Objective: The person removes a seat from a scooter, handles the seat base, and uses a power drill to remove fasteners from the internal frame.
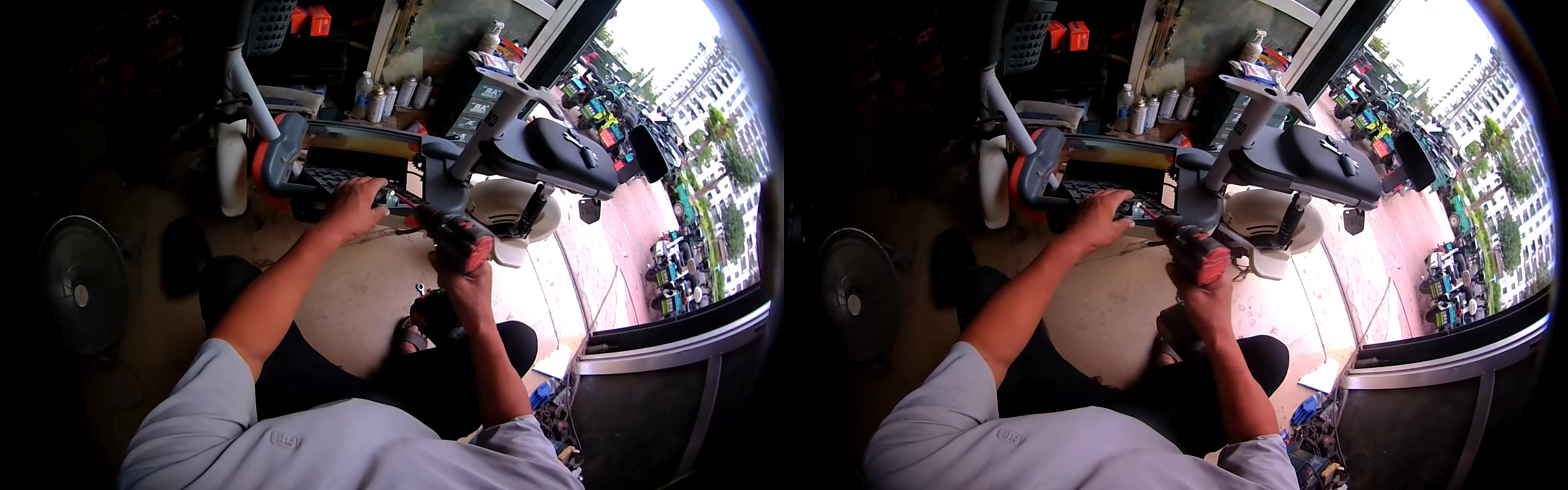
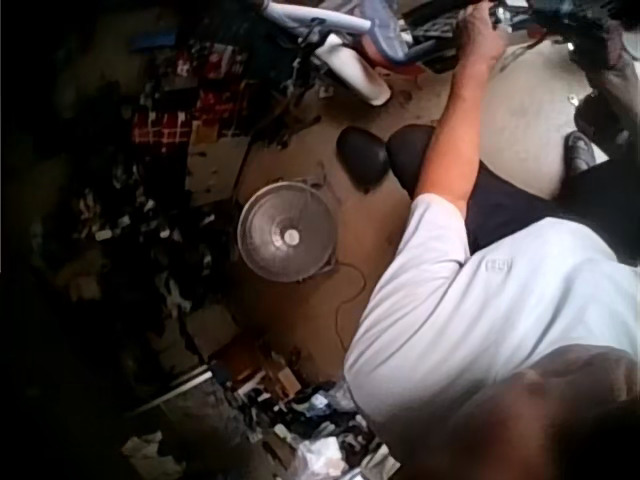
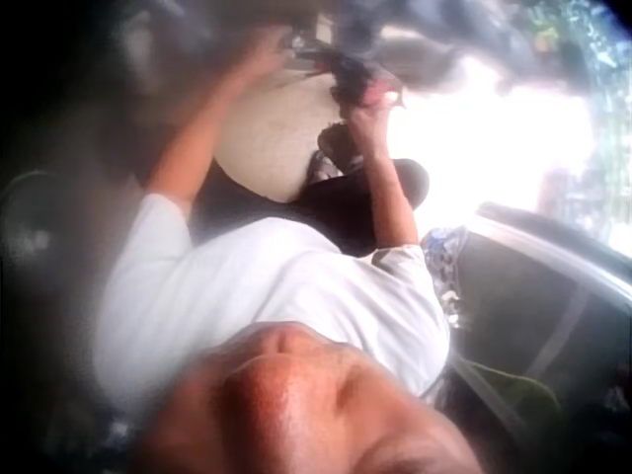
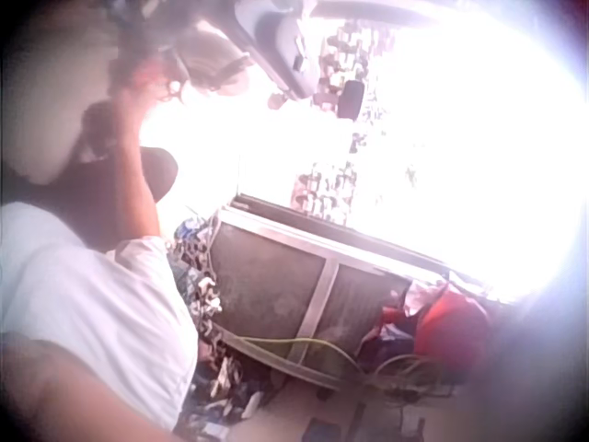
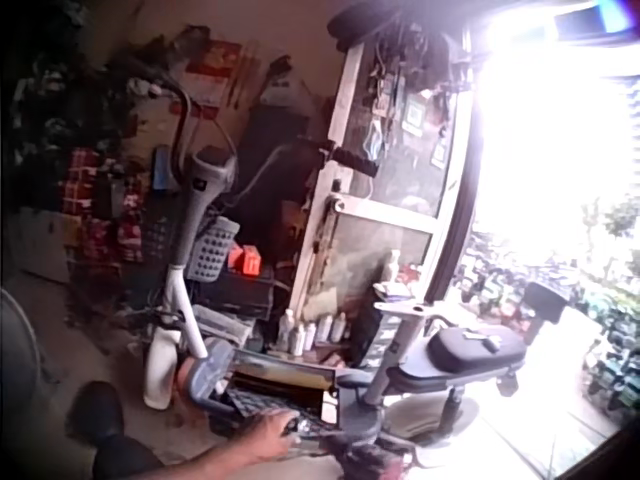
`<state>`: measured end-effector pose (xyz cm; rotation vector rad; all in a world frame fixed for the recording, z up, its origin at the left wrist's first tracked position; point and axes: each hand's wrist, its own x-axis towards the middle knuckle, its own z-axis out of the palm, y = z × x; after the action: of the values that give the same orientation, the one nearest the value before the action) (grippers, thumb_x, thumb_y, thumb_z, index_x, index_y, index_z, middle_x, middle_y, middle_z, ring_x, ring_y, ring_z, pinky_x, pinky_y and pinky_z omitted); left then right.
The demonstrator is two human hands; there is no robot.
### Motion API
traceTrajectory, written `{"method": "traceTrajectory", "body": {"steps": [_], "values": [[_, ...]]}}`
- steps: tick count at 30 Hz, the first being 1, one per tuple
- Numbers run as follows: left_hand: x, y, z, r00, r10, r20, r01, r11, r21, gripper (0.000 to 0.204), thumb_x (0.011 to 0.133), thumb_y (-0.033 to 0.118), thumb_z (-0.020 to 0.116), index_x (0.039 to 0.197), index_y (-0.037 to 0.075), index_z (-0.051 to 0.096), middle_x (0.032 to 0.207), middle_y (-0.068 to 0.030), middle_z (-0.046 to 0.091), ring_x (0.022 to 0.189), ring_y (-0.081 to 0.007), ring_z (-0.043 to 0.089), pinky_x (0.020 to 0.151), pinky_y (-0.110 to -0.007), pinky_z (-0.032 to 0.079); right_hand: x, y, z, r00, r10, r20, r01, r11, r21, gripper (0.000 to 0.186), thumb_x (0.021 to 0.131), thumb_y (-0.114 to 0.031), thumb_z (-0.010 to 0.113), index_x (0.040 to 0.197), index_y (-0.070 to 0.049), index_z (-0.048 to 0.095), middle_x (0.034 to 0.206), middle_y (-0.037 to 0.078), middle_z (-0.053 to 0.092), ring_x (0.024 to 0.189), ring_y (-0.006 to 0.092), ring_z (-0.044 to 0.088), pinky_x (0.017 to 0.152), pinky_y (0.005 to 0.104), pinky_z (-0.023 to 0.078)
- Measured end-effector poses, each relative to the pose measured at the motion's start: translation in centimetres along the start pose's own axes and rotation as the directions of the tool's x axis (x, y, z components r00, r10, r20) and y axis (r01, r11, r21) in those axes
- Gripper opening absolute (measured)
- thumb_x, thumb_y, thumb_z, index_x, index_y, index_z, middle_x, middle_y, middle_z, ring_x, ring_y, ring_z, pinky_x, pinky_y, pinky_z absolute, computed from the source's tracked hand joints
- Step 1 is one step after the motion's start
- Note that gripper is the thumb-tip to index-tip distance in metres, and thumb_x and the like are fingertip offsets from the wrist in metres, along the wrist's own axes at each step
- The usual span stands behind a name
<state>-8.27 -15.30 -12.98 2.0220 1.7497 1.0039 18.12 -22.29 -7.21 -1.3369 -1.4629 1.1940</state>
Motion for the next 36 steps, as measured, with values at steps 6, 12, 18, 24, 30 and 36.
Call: {"method": "traceTrajectory", "body": {"steps": [6,12,18,24,30,36], "values": [[1.1,0.5,0.5,0.995,-0.075,0.072,0.071,0.996,0.058,0.053,0.083,0.024,0.083,0.130,0.006,0.070,0.129,-0.0190,0.072,0.119,-0.0389,0.067,0.106,-0.047,0.051,-0.5,-0.1,0.8,0.988,-0.135,0.070,0.146,0.971,-0.191,0.037,0.092,-0.014,0.082,0.126,-0.002,0.072,0.108,0.011,0.079,0.098,0.0194,0.074,0.089,0.0339,0.056],[1.2,0.0,1.7,1.000,-0.025,-0.016,0.026,0.998,0.057,0.033,0.085,0.025,0.078,0.112,0.008,0.073,0.110,-0.0175,0.075,0.109,-0.0381,0.070,0.096,-0.051,0.049,0.1,0.9,0.8,0.987,-0.140,0.073,0.150,0.976,-0.157,0.041,0.093,-0.015,0.082,0.130,-0.003,0.070,0.113,0.013,0.077,0.102,0.0213,0.074,0.091,0.0347,0.056],[1.3,0.0,1.9,1.000,-0.021,-0.012,0.022,0.996,0.086,0.038,0.085,0.025,0.078,0.118,0.007,0.074,0.113,-0.0173,0.076,0.109,-0.0373,0.070,0.098,-0.049,0.050,0.4,0.7,0.9,0.986,-0.155,0.066,0.165,0.966,-0.199,0.036,0.093,-0.016,0.081,0.126,-0.004,0.071,0.107,0.009,0.075,0.096,0.0195,0.071,0.085,0.0343,0.055],[1.5,0.2,1.7,0.999,-0.053,-0.009,0.054,0.996,0.072,0.042,0.083,0.024,0.079,0.121,0.006,0.075,0.118,-0.0181,0.076,0.112,-0.0377,0.070,0.102,-0.048,0.052,0.3,0.7,0.8,0.967,-0.248,0.063,0.256,0.941,-0.223,0.033,0.093,-0.014,0.081,0.122,-0.003,0.071,0.101,0.004,0.072,0.088,0.0125,0.066,0.079,0.0308,0.053],[1.3,-0.2,2.5,0.998,-0.020,-0.057,0.026,0.995,0.095,0.034,0.086,0.027,0.078,0.113,0.007,0.074,0.108,-0.0154,0.076,0.107,-0.0359,0.070,0.095,-0.050,0.048,0.0,0.8,0.7,0.974,-0.215,0.070,0.225,0.953,-0.202,0.034,0.093,-0.013,0.080,0.124,-0.002,0.070,0.103,0.003,0.072,0.090,0.0131,0.066,0.082,0.0308,0.054],[1.3,0.0,2.3,0.999,-0.026,-0.047,0.030,0.996,0.087,0.032,0.085,0.027,0.079,0.109,0.007,0.073,0.107,-0.0148,0.076,0.107,-0.0357,0.070,0.095,-0.050,0.048,0.1,0.9,0.7,0.968,-0.239,0.079,0.251,0.944,-0.216,0.036,0.093,-0.013,0.080,0.126,-0.002,0.070,0.108,0.005,0.074,0.095,0.0150,0.068,0.087,0.0318,0.054]]}}
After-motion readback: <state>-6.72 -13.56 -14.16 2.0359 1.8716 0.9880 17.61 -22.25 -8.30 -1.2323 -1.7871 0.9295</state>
